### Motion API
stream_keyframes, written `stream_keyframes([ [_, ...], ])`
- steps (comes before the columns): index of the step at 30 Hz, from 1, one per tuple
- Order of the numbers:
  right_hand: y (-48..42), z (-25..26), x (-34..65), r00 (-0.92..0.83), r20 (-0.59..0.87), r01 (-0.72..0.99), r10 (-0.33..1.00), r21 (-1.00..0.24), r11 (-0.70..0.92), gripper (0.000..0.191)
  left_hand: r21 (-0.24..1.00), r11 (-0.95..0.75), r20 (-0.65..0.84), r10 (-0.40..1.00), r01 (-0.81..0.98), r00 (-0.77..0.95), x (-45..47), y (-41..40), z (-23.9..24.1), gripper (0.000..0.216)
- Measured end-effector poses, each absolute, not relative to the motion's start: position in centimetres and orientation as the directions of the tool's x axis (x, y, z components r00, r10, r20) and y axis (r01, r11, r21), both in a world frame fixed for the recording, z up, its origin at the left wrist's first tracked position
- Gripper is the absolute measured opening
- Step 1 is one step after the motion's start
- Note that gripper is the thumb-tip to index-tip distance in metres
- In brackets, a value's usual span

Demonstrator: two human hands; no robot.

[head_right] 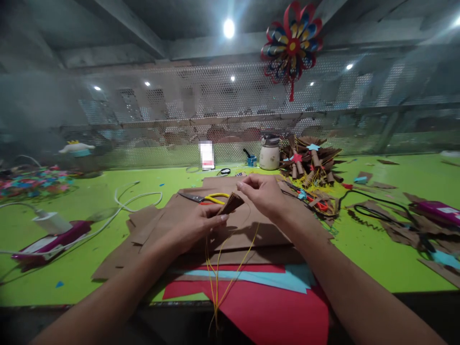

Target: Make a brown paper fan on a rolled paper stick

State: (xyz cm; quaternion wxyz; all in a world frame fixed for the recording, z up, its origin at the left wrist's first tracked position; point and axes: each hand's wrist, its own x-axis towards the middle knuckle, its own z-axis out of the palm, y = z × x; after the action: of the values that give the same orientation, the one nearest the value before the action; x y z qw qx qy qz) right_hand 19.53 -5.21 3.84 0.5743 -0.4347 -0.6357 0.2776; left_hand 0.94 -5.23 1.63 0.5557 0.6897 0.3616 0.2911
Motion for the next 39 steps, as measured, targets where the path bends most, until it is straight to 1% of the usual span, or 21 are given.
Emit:
stream_keyframes([
  [4, -4.8, 3.7, 19.8, 0.036, 0.46, 0.237, 0.887, -0.866, 0.439, 0.028, 0.992, 0.012, -0.089, 0.763, 0.123, 0.641, 0.8, -5.5, 1.9, 0.033],
  [7, -4.5, 3.5, 20.0, 0.024, 0.419, 0.203, 0.908, -0.891, 0.406, 0.029, 0.993, 0.005, -0.079, 0.752, 0.115, 0.655, 0.8, -5.4, 1.9, 0.036],
  [12, -4.3, 3.2, 20.5, 0.02, 0.378, 0.134, 0.926, -0.918, 0.372, 0.03, 0.999, -0.009, -0.014, 0.777, 0.033, 0.629, 0.9, -4.8, 1.1, 0.043],
  [15, -3.9, 3.0, 21.1, 0.033, 0.382, 0.14, 0.923, -0.917, 0.374, 0.03, 0.999, -0.027, 0.0, 0.786, 0.035, 0.618, 0.8, -4.6, 0.7, 0.042],
  [21, -2.9, 2.9, 22.8, 0.019, 0.326, 0.175, 0.945, -0.932, 0.317, 0.031, 0.999, 0.043, -0.022, 0.772, -0.018, 0.636, 0.5, -4.7, 1.2, 0.04],
  [23, -2.8, 3.0, 23.2, 0.008, 0.31, 0.216, 0.951, -0.929, 0.301, 0.032, 1.0, 0.012, -0.016, 0.776, 0.011, 0.631, 0.4, -4.7, 1.3, 0.038],
  [25, -2.6, 3.1, 23.6, 0.007, 0.307, 0.292, 0.952, -0.911, 0.291, 0.033, 0.996, -0.072, 0.02, 0.779, 0.058, 0.627, 0.2, -4.7, 1.5, 0.036],
  [28, -2.2, 3.0, 24.4, 0.018, 0.31, 0.414, 0.951, -0.868, 0.275, 0.035, 0.967, -0.211, 0.077, 0.775, 0.142, 0.627, 0.1, -4.7, 1.7, 0.036],
  [31, -1.6, 2.8, 25.4, 0.039, 0.315, 0.528, 0.948, -0.812, 0.248, 0.036, 0.94, -0.274, 0.096, 0.787, 0.206, 0.609, 0.1, -4.8, 2.0, 0.039],
  [34, -1.3, 2.9, 25.7, 0.048, 0.392, 0.635, 0.919, -0.722, 0.275, 0.03, 0.913, -0.335, 0.141, 0.792, 0.231, 0.594, 0.2, -4.9, 2.2, 0.038],
  [36, -1.7, 3.1, 25.1, 0.003, 0.469, 0.613, 0.883, -0.698, 0.369, 0.027, 0.892, -0.375, 0.166, 0.791, 0.252, 0.588, 0.3, -5.0, 2.2, 0.036],
  [39, -3.0, 3.5, 23.3, -0.115, 0.515, 0.485, 0.849, -0.717, 0.501, 0.029, 0.86, -0.416, 0.186, 0.796, 0.297, 0.577, 0.5, -5.1, 2.1, 0.033],
])
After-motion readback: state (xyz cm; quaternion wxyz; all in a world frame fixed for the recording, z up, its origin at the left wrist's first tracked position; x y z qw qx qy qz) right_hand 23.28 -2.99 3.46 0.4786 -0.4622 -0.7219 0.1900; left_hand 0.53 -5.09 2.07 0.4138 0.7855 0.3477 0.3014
